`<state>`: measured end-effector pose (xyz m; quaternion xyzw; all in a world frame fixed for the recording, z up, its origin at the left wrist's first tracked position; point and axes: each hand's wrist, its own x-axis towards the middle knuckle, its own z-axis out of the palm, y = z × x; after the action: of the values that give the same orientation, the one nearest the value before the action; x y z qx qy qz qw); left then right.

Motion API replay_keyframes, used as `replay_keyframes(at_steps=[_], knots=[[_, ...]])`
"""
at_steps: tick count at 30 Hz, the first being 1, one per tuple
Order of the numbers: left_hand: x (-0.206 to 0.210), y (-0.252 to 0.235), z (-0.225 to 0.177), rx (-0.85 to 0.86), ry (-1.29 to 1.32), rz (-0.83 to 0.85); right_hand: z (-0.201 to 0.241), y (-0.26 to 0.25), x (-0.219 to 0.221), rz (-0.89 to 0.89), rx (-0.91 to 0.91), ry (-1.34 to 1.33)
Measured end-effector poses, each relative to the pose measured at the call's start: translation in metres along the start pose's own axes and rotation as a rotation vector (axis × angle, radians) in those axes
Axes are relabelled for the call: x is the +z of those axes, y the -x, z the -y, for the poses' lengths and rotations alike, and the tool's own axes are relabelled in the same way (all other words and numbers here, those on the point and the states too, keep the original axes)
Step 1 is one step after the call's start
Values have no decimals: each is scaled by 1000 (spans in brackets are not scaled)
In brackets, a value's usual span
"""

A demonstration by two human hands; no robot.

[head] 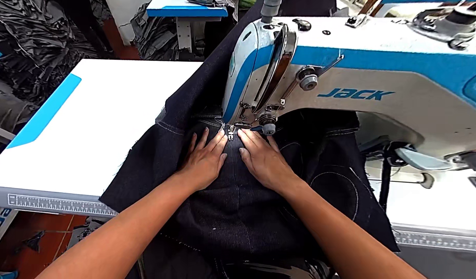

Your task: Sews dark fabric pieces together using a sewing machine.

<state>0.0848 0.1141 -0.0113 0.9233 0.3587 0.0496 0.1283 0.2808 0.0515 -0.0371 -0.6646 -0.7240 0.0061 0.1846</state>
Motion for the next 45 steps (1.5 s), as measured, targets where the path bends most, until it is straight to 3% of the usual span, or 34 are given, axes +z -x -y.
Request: replay_keyframes(at_steps=[4, 8, 11, 13, 15, 17, 18, 21, 24, 27, 30, 34, 39, 41, 43, 45], knots=[[-10, -29, 15, 7, 11, 14, -11, -32, 1, 48, 56, -8], [-16, -57, 26, -11, 5, 4, -39, -63, 16, -23, 52, -67], [-30, -56, 23, -7, 83, 80, -38, -60, 3, -38, 0, -122], [-50, -30, 20, 118, 146, -53, -20, -29, -42, -176, -71, -71], [-70, 11, 24, 217, 133, -339, -20, 24, -82, -236, 31, 72], [-92, 45, 39, 93, 84, -599, -43, 80, -92, -277, 217, 153], [-99, 55, 52, -19, 111, -652, -55, 101, -89, -262, 312, 164], [-92, 51, 87, -383, 443, -426, -67, 129, -74, -141, 460, 117], [-70, 48, 81, -497, 485, -201, -46, 118, -76, -122, 432, 9], [-82, 101, 54, -546, 336, -20, -33, 135, -88, -40, 429, -120], [-73, 183, 67, -655, 380, 112, -36, 169, -106, -9, 581, -426], [-20, 243, 74, -747, 792, -99, -22, 172, -90, -114, 792, -857], [1, 216, 19, -847, 1245, -440, -12, 158, -78, -134, 728, -712], [-10, 217, 21, -819, 1057, -475, -21, 161, -80, -147, 638, -517], [-24, 225, 39, -726, 571, -459, -23, 168, -86, -137, 607, -438], [-34, 226, 49, -660, 313, -447, -15, 172, -88, -126, 564, -410]])
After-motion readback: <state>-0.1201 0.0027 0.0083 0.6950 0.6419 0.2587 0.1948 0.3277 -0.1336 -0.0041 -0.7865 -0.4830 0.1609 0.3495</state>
